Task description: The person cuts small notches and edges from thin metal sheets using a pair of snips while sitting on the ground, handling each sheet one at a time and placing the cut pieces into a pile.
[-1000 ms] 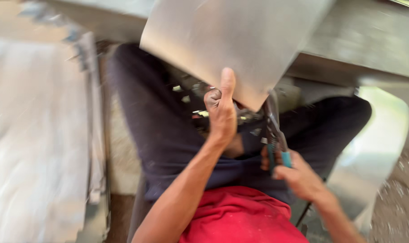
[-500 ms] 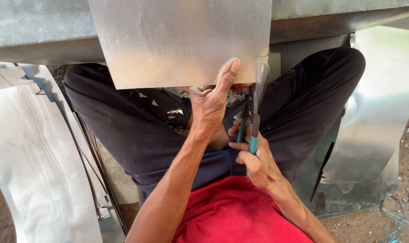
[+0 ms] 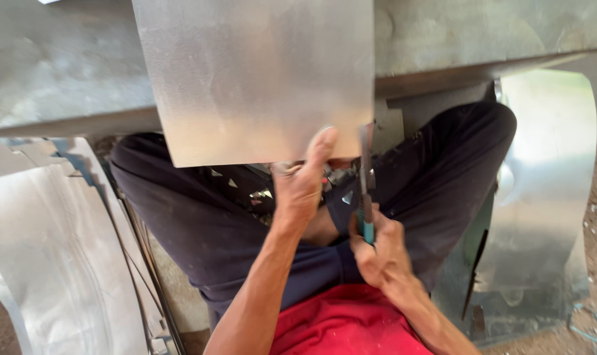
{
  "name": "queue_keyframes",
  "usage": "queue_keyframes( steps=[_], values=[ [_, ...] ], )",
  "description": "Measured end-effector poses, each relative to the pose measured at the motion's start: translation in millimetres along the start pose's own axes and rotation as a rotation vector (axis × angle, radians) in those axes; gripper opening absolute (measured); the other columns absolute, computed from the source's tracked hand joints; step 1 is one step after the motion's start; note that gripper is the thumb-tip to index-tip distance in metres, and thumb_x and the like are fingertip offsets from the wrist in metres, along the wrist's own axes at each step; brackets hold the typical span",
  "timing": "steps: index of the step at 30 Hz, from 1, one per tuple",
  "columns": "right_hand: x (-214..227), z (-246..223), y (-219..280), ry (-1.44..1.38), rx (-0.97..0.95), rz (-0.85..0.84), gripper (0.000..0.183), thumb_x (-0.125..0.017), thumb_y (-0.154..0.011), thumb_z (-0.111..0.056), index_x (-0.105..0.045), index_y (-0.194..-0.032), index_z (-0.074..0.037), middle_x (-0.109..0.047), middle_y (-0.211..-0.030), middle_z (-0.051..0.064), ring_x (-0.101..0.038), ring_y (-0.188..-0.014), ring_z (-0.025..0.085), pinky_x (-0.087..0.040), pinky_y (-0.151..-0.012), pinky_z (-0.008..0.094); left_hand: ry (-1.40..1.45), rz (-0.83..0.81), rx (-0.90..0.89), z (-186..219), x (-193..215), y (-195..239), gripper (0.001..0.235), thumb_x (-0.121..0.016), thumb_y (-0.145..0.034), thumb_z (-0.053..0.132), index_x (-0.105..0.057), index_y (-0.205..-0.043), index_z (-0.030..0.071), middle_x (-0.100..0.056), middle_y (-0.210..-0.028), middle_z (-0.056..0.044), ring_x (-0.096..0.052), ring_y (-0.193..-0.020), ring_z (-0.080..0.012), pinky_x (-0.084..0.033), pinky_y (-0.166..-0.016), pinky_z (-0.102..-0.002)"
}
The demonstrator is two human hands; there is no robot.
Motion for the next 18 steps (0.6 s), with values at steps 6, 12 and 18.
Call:
queue_keyframes(
  steps=[6, 12, 18],
  values=[
    [39, 12, -9, 0.346, 0.039, -0.155, 0.021, -0.057, -0.074, -0.018, -0.061, -0.089, -0.003, -0.061, -0.064, 0.016, -0.062, -0.059, 0.035, -0.046, -0.060, 0.042, 0.274, 0.369, -0.047, -10, 10, 3, 0.023, -0.084, -0.084, 0.012, -0.069, -0.101, 0.007, -0.073, -0.088, -0.003, -0.066, -0.070, -0.0104, -0.051, -0.059, -0.026],
    [28, 27, 19, 0.025, -0.145, -0.227, 0.020, -0.056, -0.069, -0.019, -0.062, -0.074, -0.001, -0.059, -0.057, 0.011, -0.056, -0.055, 0.022, -0.047, -0.055, 0.037, 0.254, 0.322, -0.148, -22, -14, 10, 0.032, -0.085, -0.083, 0.010, -0.069, -0.109, 0.004, -0.073, -0.097, -0.003, -0.068, -0.082, -0.0117, -0.057, -0.072, -0.027],
    [24, 44, 17, -0.038, -0.143, -0.177, 0.020, -0.056, -0.067, -0.018, -0.062, -0.071, 0.000, -0.057, -0.056, 0.009, -0.052, -0.054, 0.019, -0.044, -0.054, 0.035, 0.190, 0.341, -0.029, -38, -14, 5, 0.033, -0.086, -0.078, 0.008, -0.067, -0.105, 0.008, -0.072, -0.093, -0.002, -0.068, -0.079, -0.0111, -0.058, -0.069, -0.027]
  ],
)
Point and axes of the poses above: each hand's wrist, its own y-axis away from the middle knuckle, its own x-axis out of the back of the hand, z = x × y, the point moved 3 cm from there along -y, towards the middle knuckle
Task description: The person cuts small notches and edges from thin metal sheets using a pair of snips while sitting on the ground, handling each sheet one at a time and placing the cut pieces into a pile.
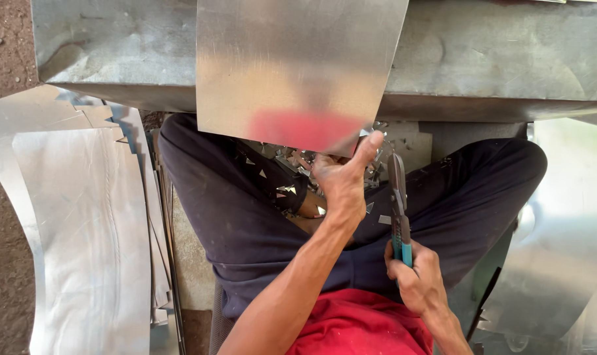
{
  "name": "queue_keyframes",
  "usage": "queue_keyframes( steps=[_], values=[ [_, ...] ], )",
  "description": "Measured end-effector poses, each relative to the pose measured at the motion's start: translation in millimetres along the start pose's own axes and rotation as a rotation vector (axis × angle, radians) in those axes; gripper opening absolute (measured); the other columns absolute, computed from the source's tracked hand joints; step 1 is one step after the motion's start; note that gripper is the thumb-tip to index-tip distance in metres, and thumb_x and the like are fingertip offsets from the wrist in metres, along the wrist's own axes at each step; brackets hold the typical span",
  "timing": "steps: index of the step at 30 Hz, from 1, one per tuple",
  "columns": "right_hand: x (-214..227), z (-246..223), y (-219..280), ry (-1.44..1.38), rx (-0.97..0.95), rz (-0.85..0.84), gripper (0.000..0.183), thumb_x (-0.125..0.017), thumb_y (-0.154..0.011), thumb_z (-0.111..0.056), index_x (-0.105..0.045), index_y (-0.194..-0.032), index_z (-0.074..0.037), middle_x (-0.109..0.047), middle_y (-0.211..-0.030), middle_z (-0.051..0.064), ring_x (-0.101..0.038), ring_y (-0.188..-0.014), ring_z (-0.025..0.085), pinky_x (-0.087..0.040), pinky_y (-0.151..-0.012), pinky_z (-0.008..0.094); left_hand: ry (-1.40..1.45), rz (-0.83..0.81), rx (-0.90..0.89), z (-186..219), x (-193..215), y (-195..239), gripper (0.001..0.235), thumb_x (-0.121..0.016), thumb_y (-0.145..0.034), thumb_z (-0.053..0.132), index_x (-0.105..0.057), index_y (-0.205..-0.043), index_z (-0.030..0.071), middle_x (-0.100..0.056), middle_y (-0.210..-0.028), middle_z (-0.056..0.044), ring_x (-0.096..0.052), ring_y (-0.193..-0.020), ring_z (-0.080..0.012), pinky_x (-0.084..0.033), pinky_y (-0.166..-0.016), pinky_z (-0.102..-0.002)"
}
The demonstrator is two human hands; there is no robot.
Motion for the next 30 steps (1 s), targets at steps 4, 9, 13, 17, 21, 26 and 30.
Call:
queue_keyframes(
  steps=[4, 9, 13, 17, 21, 26, 30],
  values=[
    [1, 3, 0, -0.034, 0.030, 0.007, 0.019, -0.057, -0.066, -0.016, -0.064, -0.072, 0.000, -0.057, -0.057, 0.008, -0.052, -0.054, 0.017, -0.044, -0.054, 0.033, -0.023, -0.018, -0.086, -11, 7, -9, 0.030, -0.085, -0.081, 0.013, -0.067, -0.104, 0.007, -0.073, -0.094, -0.003, -0.069, -0.081, -0.0129, -0.058, -0.072, -0.027],
    [-2, 6, 0, -0.139, 0.027, -0.011, 0.018, -0.056, -0.068, -0.014, -0.064, -0.073, 0.001, -0.059, -0.058, 0.007, -0.054, -0.055, 0.014, -0.045, -0.054, 0.032, -0.361, -0.269, -0.030, -1, 39, -22, 0.025, -0.087, -0.083, 0.015, -0.071, -0.101, 0.008, -0.075, -0.095, -0.004, -0.070, -0.084, -0.0140, -0.061, -0.072, -0.027],
    [-1, 10, 0, -0.182, 0.037, 0.010, 0.017, -0.056, -0.068, -0.012, -0.064, -0.075, 0.001, -0.061, -0.059, 0.006, -0.057, -0.055, 0.014, -0.047, -0.053, 0.031, -0.215, -0.508, 0.176, -4, 42, -18, 0.036, -0.085, -0.078, 0.021, -0.069, -0.109, 0.011, -0.074, -0.102, -0.002, -0.069, -0.091, -0.0130, -0.052, -0.063, -0.026],
    [-4, 12, -4, -0.251, 0.035, -0.002, 0.017, -0.056, -0.068, -0.010, -0.065, -0.077, 0.002, -0.062, -0.061, 0.007, -0.056, -0.055, 0.014, -0.046, -0.052, 0.031, -0.055, -0.522, 0.158, -6, 31, -21, 0.033, -0.087, -0.088, 0.015, -0.067, -0.113, 0.004, -0.073, -0.107, -0.008, -0.070, -0.101, -0.0189, -0.060, -0.090, -0.033],
    [2, 19, 5, -0.297, 0.012, 0.007, 0.018, -0.054, -0.069, -0.009, -0.065, -0.079, 0.002, -0.062, -0.063, 0.008, -0.058, -0.056, 0.015, -0.046, -0.051, 0.032, -0.244, -0.486, 0.127, 5, 42, -21, 0.039, -0.083, -0.075, 0.005, -0.068, -0.111, 0.007, -0.072, -0.103, -0.001, -0.069, -0.091, -0.0168, -0.060, -0.079, -0.033],
    [-3, 16, -1, -0.485, 0.000, -0.098, 0.019, -0.052, -0.073, -0.010, -0.061, -0.085, 0.002, -0.062, -0.072, 0.008, -0.059, -0.065, 0.016, -0.050, -0.060, 0.031, 0.180, -0.314, 0.150, 32, 47, -31, 0.015, -0.077, -0.093, 0.012, -0.072, -0.099, -0.001, -0.075, -0.092, -0.011, -0.072, -0.081, -0.0230, -0.058, -0.070, -0.037],
    [-6, 4, -8, -0.590, -0.006, -0.200, 0.036, -0.050, -0.063, -0.011, -0.062, -0.097, -0.005, -0.062, -0.079, 0.004, -0.061, -0.073, 0.015, -0.048, -0.061, 0.030, -0.081, -0.427, 0.207, -2, -7, -5, 0.019, -0.071, -0.094, 0.013, -0.074, -0.106, -0.001, -0.076, -0.096, -0.009, -0.074, -0.084, -0.0200, -0.057, -0.072, -0.033]
  ],
)
Point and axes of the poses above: each hand's wrist, its own y-axis away from the middle knuckle, its own x-axis out of the back of the hand, z = x × y, the point moved 3 cm from there along -y, towards the middle knuckle
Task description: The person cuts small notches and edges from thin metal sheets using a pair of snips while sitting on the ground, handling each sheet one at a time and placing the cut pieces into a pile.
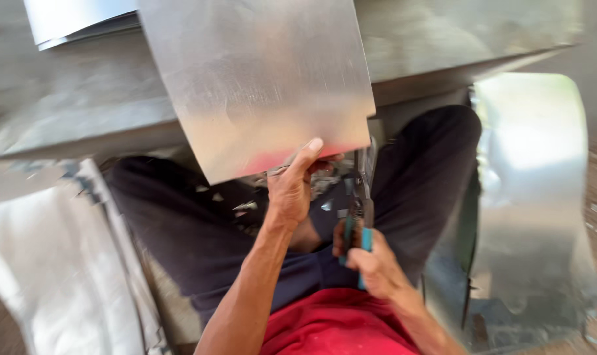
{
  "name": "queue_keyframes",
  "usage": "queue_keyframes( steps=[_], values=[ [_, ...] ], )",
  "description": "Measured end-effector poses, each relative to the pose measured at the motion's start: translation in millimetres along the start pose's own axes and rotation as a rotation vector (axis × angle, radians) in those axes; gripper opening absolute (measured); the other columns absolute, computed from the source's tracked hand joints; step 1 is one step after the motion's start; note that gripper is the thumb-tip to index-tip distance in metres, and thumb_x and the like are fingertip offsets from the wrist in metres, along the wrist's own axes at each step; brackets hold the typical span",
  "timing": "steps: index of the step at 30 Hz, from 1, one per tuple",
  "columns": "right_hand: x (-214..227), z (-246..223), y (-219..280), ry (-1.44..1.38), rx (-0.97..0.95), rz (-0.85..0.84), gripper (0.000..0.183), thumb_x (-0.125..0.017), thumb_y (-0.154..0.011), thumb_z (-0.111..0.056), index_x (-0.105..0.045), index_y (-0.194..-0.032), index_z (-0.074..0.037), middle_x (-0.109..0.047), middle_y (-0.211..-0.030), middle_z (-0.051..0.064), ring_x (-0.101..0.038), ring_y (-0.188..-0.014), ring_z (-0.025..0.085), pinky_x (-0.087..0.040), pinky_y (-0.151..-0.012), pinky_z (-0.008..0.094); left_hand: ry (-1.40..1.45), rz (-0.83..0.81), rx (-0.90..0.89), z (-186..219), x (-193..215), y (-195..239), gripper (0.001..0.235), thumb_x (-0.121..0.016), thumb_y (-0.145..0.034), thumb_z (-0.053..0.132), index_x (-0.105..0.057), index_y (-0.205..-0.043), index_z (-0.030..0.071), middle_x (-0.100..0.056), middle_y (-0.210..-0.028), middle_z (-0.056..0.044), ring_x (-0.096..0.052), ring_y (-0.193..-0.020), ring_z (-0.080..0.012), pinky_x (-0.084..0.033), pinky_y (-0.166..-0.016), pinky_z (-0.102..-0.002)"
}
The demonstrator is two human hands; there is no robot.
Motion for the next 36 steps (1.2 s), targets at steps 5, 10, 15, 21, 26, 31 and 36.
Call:
queue_keyframes(
  steps=[5, 10, 15, 21, 26, 31, 36],
  values=[
    [-3, -15, 2, 0.009, 0.084, 0.089, 0.030, -0.048, -0.066, -0.009, -0.057, -0.095, -0.004, -0.058, -0.077, 0.006, -0.050, -0.068, 0.015, -0.043, -0.060, 0.030, -0.296, -0.050, -0.088, -18, -52, 1, 0.027, -0.069, -0.100, 0.020, -0.076, -0.113, -0.003, -0.078, -0.094, -0.009, -0.072, -0.085, -0.0149, -0.057, -0.077, -0.029],
    [-4, -19, -1, 0.002, 0.109, 0.126, 0.027, -0.047, -0.070, -0.004, -0.056, -0.095, -0.004, -0.056, -0.077, 0.005, -0.052, -0.070, 0.015, -0.046, -0.063, 0.030, -0.319, 0.008, -0.059, -20, -59, 1, 0.029, -0.074, -0.097, 0.019, -0.076, -0.113, -0.004, -0.077, -0.095, -0.008, -0.072, -0.086, -0.0143, -0.056, -0.078, -0.028],
    [-2, -14, -3, 0.001, 0.117, 0.138, 0.027, -0.046, -0.070, -0.003, -0.055, -0.095, -0.003, -0.056, -0.079, 0.004, -0.054, -0.071, 0.015, -0.049, -0.064, 0.030, -0.283, -0.008, -0.098, -25, -62, 1, 0.028, -0.075, -0.096, 0.017, -0.075, -0.115, -0.004, -0.077, -0.097, -0.007, -0.073, -0.085, -0.0145, -0.058, -0.078, -0.028],
    [-2, -7, -4, -0.006, 0.094, 0.150, 0.024, -0.046, -0.072, -0.003, -0.056, -0.094, -0.003, -0.056, -0.074, 0.005, -0.052, -0.066, 0.015, -0.046, -0.060, 0.029, -0.285, -0.005, -0.074, -23, -56, 2, 0.028, -0.074, -0.097, 0.016, -0.075, -0.116, -0.004, -0.077, -0.098, -0.008, -0.073, -0.086, -0.0143, -0.059, -0.081, -0.028],
    [-13, -4, -11, -0.208, 0.142, 0.139, 0.022, -0.048, -0.073, -0.006, -0.056, -0.093, -0.001, -0.057, -0.077, 0.006, -0.052, -0.067, 0.015, -0.044, -0.060, 0.028, -0.229, -0.006, -0.052, -23, -67, 2, 0.026, -0.074, -0.097, 0.016, -0.075, -0.114, -0.004, -0.076, -0.099, -0.007, -0.072, -0.085, -0.0143, -0.059, -0.078, -0.028],
    [-20, 0, 2, -0.021, -0.010, 0.018, 0.035, -0.051, -0.070, -0.010, -0.057, -0.103, -0.003, -0.062, -0.083, 0.004, -0.057, -0.073, 0.013, -0.044, -0.060, 0.027, -0.289, -0.002, -0.030, 5, -42, -3, 0.024, -0.076, -0.093, 0.016, -0.075, -0.107, -0.003, -0.077, -0.096, -0.007, -0.073, -0.080, -0.0140, -0.061, -0.074, -0.027],
    [-4, -29, 18, 0.542, 0.057, -0.251, 0.055, -0.055, -0.068, -0.011, -0.059, -0.123, -0.004, -0.068, -0.098, 0.007, -0.063, -0.085, 0.014, -0.053, -0.077, 0.029, 0.126, 0.139, -0.257, 85, 60, 12, 0.015, -0.080, -0.099, 0.004, -0.069, -0.099, -0.006, -0.073, -0.088, -0.011, -0.067, -0.076, -0.0156, -0.054, -0.068, -0.030]
  ],
)
Point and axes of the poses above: each hand's wrist, its own y-axis away from the middle knuckle, its own x-axis out of the back of the hand, z = x × y, the point moved 3 cm from there along -y, towards the middle knuckle
